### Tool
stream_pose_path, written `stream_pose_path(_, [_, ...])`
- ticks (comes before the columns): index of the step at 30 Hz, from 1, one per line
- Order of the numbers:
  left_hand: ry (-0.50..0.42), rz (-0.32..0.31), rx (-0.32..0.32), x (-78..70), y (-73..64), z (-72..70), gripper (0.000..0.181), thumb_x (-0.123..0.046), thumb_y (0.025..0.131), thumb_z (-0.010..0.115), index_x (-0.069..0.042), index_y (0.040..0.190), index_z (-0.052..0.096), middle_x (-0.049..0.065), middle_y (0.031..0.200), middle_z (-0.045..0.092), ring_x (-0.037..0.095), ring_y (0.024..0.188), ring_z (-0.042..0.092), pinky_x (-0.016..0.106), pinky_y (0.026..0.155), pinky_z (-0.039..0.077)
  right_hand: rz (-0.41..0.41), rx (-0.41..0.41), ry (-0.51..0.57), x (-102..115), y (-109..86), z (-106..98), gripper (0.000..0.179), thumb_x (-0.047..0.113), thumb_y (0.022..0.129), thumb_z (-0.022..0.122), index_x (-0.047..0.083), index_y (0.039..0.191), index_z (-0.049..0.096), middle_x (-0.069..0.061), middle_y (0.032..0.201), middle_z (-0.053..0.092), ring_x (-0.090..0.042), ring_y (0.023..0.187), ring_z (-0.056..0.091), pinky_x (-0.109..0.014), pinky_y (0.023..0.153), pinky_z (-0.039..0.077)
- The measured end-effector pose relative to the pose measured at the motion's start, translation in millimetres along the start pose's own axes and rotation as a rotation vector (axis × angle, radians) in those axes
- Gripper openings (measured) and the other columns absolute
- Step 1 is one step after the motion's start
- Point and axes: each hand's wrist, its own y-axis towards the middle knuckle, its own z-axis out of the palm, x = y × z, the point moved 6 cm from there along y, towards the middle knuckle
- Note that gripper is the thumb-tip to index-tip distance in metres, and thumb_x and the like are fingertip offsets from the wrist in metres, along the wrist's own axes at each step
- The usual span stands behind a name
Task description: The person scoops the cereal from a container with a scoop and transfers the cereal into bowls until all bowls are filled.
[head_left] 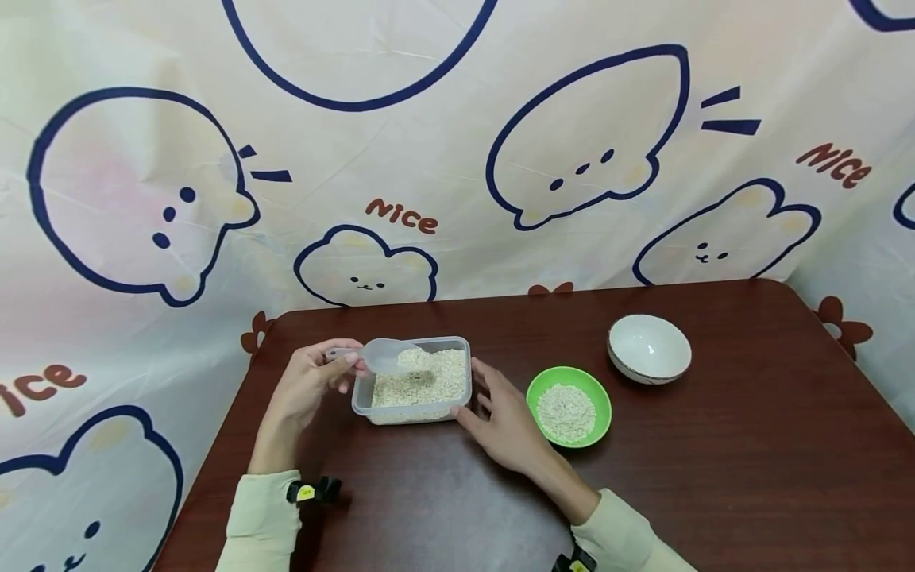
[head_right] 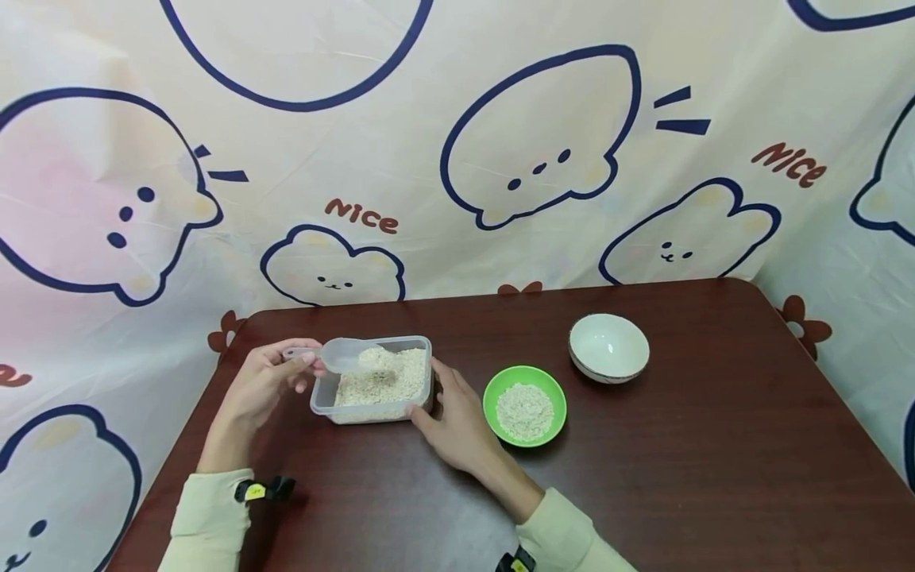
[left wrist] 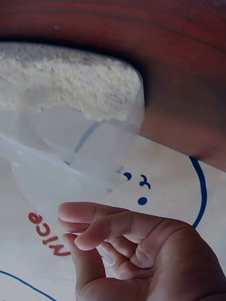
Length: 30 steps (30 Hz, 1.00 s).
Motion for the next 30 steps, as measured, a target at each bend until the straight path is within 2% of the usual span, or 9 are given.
stream_pose_path(7, [-0.079, 0.057, -0.018, -8.1, -5.6, -9.7, 0.014, -0.009, 0.106, 0.066, -0.001, 0.115, 0.072, -0.002, 0.088, 0.079, 0.010, 0.081, 0.077, 0.023, 0.057, 0.054, -0.008, -0.002, 0.000, 7, -2.4, -7, 0.079, 0.019, 0.101, 0.077, 0.001, 0.165, 0.035, -0.019, 0.168, 0.043, -0.036, 0.154, 0.048, -0.045, 0.115, 0.051])
stream_pose_path(14, [-0.109, 0.072, -0.021, -13.5, -8.0, -11.2, 0.012, -0.011, 0.106, 0.067, -0.005, 0.114, 0.074, -0.002, 0.089, 0.080, 0.010, 0.081, 0.078, 0.022, 0.057, 0.054, -0.028, -0.015, 0.015, 12, -4.2, -12, 0.077, 0.015, 0.100, 0.077, -0.001, 0.163, 0.038, -0.021, 0.166, 0.045, -0.036, 0.153, 0.049, -0.045, 0.115, 0.051])
stream_pose_path(22, [-0.116, 0.099, 0.013, -18.0, -9.5, -1.1, 0.012, -0.011, 0.107, 0.066, -0.005, 0.113, 0.074, -0.002, 0.089, 0.079, 0.011, 0.081, 0.075, 0.023, 0.058, 0.055, -0.033, -0.032, -0.004, 13, -9.2, -20, 0.075, 0.017, 0.098, 0.080, 0.000, 0.161, 0.042, -0.021, 0.164, 0.048, -0.037, 0.151, 0.051, -0.043, 0.115, 0.051])
stream_pose_path(30, [-0.119, 0.074, 0.028, -17.7, -5.4, 18.3, 0.011, -0.012, 0.107, 0.066, -0.007, 0.111, 0.075, -0.004, 0.087, 0.079, 0.010, 0.081, 0.075, 0.023, 0.058, 0.055, -0.035, -0.061, -0.092, 10, -18.8, -43, 0.074, 0.019, 0.100, 0.079, 0.004, 0.162, 0.042, -0.018, 0.166, 0.046, -0.036, 0.151, 0.051, -0.043, 0.115, 0.051])
